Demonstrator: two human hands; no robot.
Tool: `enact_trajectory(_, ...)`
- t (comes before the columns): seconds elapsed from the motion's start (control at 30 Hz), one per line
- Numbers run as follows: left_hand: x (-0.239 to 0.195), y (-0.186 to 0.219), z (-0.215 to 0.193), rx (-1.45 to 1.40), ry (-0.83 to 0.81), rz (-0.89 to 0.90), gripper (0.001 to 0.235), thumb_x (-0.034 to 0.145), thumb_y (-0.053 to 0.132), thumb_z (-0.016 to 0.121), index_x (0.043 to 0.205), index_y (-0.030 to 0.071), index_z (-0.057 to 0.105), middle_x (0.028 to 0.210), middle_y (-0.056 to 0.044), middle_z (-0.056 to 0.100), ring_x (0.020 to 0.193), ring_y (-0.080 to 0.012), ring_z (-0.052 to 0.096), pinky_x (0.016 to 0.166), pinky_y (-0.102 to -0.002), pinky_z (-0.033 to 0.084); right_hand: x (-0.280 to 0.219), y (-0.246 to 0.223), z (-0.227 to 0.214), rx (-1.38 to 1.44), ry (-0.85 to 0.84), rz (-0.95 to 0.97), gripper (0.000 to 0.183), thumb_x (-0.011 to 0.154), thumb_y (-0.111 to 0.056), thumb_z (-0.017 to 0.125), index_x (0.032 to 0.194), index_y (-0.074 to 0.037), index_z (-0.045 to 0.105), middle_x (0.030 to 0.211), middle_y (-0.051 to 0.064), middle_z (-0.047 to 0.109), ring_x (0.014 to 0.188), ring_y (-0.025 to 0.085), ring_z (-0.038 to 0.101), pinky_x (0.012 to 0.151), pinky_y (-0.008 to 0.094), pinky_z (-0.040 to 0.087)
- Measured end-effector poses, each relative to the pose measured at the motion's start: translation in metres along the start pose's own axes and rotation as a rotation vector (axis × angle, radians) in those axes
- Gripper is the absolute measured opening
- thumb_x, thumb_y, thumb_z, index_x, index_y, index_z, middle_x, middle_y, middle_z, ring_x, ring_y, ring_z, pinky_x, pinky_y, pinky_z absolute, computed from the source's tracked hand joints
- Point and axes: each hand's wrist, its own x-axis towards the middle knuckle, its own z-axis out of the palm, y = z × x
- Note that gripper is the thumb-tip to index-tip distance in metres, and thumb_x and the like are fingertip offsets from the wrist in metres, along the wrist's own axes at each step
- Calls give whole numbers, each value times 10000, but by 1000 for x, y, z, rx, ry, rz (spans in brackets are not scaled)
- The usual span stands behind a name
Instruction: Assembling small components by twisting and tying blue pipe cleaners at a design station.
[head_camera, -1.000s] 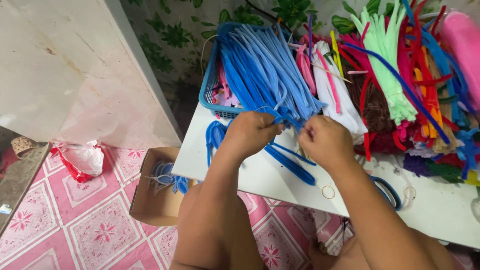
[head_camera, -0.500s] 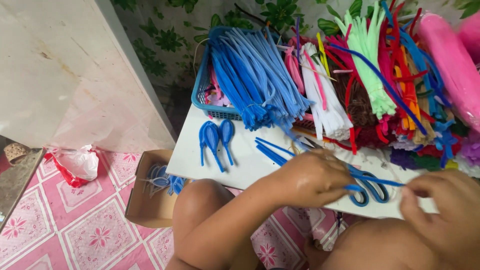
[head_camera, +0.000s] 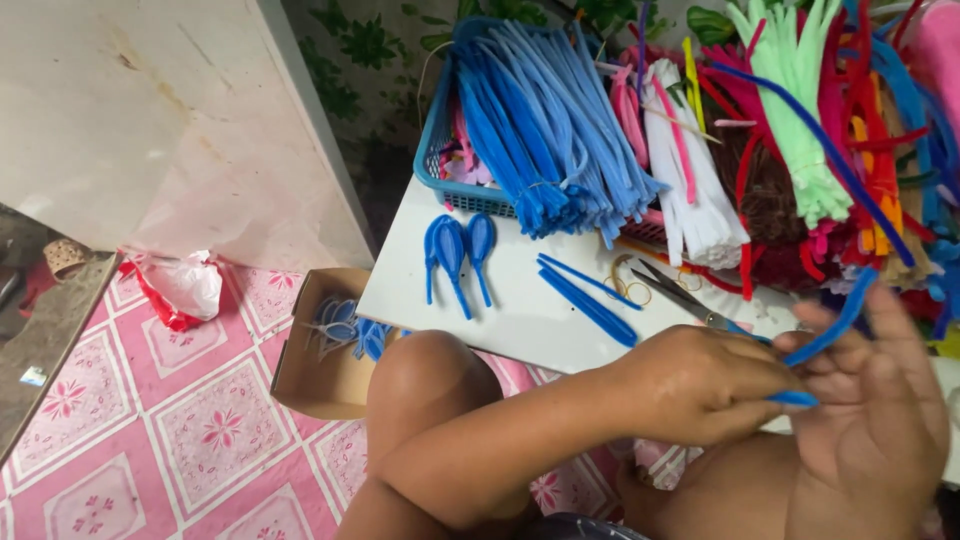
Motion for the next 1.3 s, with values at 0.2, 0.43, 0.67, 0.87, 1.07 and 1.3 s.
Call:
enact_trajectory(0.2, 4, -9, -12, -305, -50, -360, 179, 962, 195, 678, 1052, 62, 757, 827, -16, 732, 686, -93, 612, 663, -251, 541, 10, 16, 2, -205, 177, -84, 224, 1032, -53, 595, 1250, -17, 627, 959, 110, 692, 851, 179, 708, 794, 239, 603)
enact_trajectory(0.43, 13, -10, -31, -426, 57, -604, 155, 961, 191, 703, 972, 64, 792, 609, 45, 565, 545, -43, 436, 496, -212, 356, -16, -5, 17, -638, 152, -66, 210, 918, 100, 654, 1127, 97, 624, 924, 182, 716, 765, 187, 661, 748, 251, 545)
enact_trajectory(0.67, 15, -7, -38, -314, 147, -561, 201, 954, 127, 662, 1090, 41, 783, 876, -29, 744, 757, -89, 630, 688, -231, 525, -17, -12, 53, -997, -12, -219, 135, 793, 27, 739, 926, 30, 716, 783, 59, 724, 622, 121, 598, 592, 222, 475)
enact_trajectory(0.87, 18, -2, -41, -109, 141, -443, 189, 906, 57, 663, 1052, 55, 783, 675, -36, 638, 603, -122, 531, 728, -278, 507, -8, -16, 75, -1132, -6, -329, 103, 777, 31, 746, 867, 19, 698, 729, 42, 700, 545, 122, 552, 521, 236, 447)
enact_trajectory(1.07, 16, -12, -47, 164, 138, -210, 171, 887, 45, 647, 1017, 32, 758, 964, -53, 776, 985, -246, 738, 1137, -467, 440, 1, -14, 86, -1111, -7, -327, 82, 777, 28, 739, 836, 6, 686, 690, 41, 667, 535, 128, 515, 508, 245, 424)
enact_trajectory(1.3, 20, -6, -58, 150, 148, -255, 171, 881, 37, 669, 1016, 44, 773, 1055, -40, 791, 1060, -222, 750, 1192, -542, 378, 2, -14, 86, -1091, -38, -315, 73, 762, 23, 735, 808, -11, 688, 686, 22, 667, 548, 125, 514, 522, 246, 431)
